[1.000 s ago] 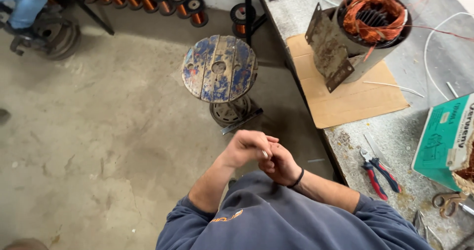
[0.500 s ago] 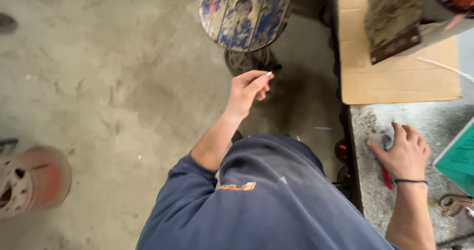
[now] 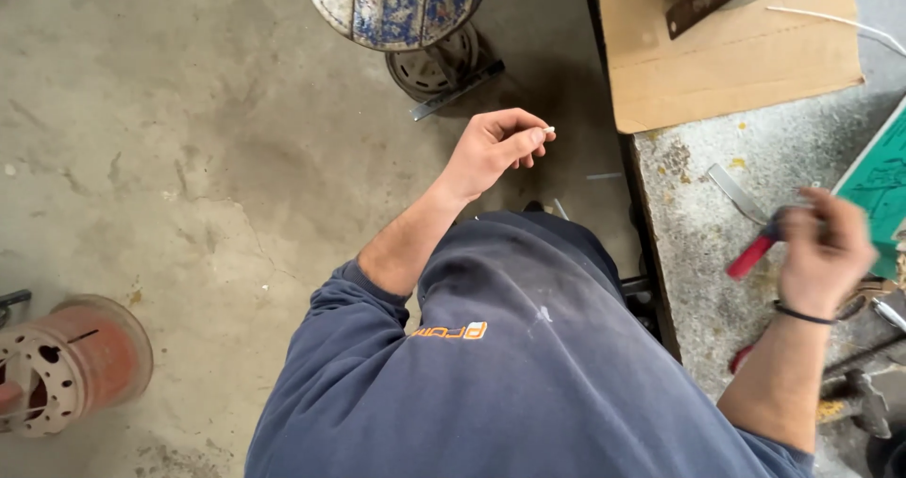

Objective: Connecting and insulating the leads of an electric motor stator using copper wire and insulation tubes.

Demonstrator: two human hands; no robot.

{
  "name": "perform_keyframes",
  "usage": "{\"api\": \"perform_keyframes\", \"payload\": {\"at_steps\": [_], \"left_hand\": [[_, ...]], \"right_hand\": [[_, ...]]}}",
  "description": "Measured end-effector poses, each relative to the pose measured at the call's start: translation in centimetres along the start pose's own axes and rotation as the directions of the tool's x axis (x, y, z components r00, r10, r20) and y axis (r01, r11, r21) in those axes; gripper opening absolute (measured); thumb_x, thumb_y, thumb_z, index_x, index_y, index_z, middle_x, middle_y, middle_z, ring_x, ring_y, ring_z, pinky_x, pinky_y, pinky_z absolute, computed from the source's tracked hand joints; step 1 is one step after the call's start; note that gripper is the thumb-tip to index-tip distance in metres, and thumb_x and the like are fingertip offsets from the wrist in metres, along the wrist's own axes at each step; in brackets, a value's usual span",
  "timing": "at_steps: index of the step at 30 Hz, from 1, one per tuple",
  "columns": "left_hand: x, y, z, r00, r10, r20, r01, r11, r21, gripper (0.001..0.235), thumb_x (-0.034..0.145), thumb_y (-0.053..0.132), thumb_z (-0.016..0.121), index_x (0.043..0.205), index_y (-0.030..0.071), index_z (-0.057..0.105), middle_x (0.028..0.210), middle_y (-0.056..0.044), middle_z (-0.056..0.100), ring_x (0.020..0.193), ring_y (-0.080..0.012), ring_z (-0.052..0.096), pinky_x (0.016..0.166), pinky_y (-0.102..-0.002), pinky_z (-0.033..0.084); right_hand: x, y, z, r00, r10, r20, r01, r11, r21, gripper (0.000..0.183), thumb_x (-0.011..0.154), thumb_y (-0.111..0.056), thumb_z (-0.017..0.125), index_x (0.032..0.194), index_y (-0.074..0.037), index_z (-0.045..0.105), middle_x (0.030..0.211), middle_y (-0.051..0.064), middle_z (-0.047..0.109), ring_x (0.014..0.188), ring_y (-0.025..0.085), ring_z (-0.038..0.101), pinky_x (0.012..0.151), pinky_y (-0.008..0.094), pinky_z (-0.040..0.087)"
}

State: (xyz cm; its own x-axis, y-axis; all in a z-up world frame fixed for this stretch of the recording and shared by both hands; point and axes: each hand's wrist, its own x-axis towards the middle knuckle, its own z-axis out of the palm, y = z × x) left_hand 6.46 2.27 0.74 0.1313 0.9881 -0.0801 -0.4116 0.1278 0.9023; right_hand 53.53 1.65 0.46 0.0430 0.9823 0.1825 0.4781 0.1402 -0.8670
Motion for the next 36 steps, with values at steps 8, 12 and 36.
{"api": "perform_keyframes", "payload": {"at_steps": [8, 12, 36], "left_hand": [[0.3, -0.7, 1.1, 1.0, -0.003, 0.005, 0.003, 1.0, 0.011, 0.018, 0.103, 0.015, 0.067, 0.109, 0.0, 0.075, 0.086, -0.002, 0.071, 0.072, -0.0056, 0.061, 0.064, -0.022, 0.05], [-0.9, -0.8, 0.6, 0.99, 0.074, -0.123, -0.076, 0.997, -0.009, 0.018, 0.101, 0.015, 0.066, 0.107, 0.0, 0.073, 0.095, -0.001, 0.074, 0.073, -0.0046, 0.06, 0.06, -0.022, 0.048], [-12.3, -0.4, 9.4, 0.889, 0.031, -0.456, 0.141, 0.931, 0.337, 0.015, 0.098, 0.016, 0.068, 0.103, 0.004, 0.076, 0.078, 0.0, 0.075, 0.068, -0.0038, 0.064, 0.063, -0.023, 0.05]], "right_hand": [[0.9, 0.8, 11.3, 0.956, 0.119, 0.267, -0.291, 0.287, 0.913, 0.063, 0.093, -0.067, 0.064, 0.118, -0.009, 0.065, 0.107, 0.01, 0.069, 0.094, 0.023, 0.064, 0.084, 0.038, 0.052], [-1.2, -5.8, 17.7, 0.716, 0.211, 0.666, -0.683, 0.013, 0.73, 0.034, 0.102, -0.029, 0.07, 0.123, -0.005, 0.059, 0.112, 0.016, 0.068, 0.102, 0.031, 0.068, 0.087, 0.043, 0.055], [8.8, -21.2, 16.1, 0.03, -0.206, 0.978, 0.882, 0.465, 0.07, 0.045, 0.084, -0.005, 0.069, 0.129, -0.007, 0.064, 0.126, 0.009, 0.067, 0.117, 0.031, 0.063, 0.083, 0.041, 0.056]]}}
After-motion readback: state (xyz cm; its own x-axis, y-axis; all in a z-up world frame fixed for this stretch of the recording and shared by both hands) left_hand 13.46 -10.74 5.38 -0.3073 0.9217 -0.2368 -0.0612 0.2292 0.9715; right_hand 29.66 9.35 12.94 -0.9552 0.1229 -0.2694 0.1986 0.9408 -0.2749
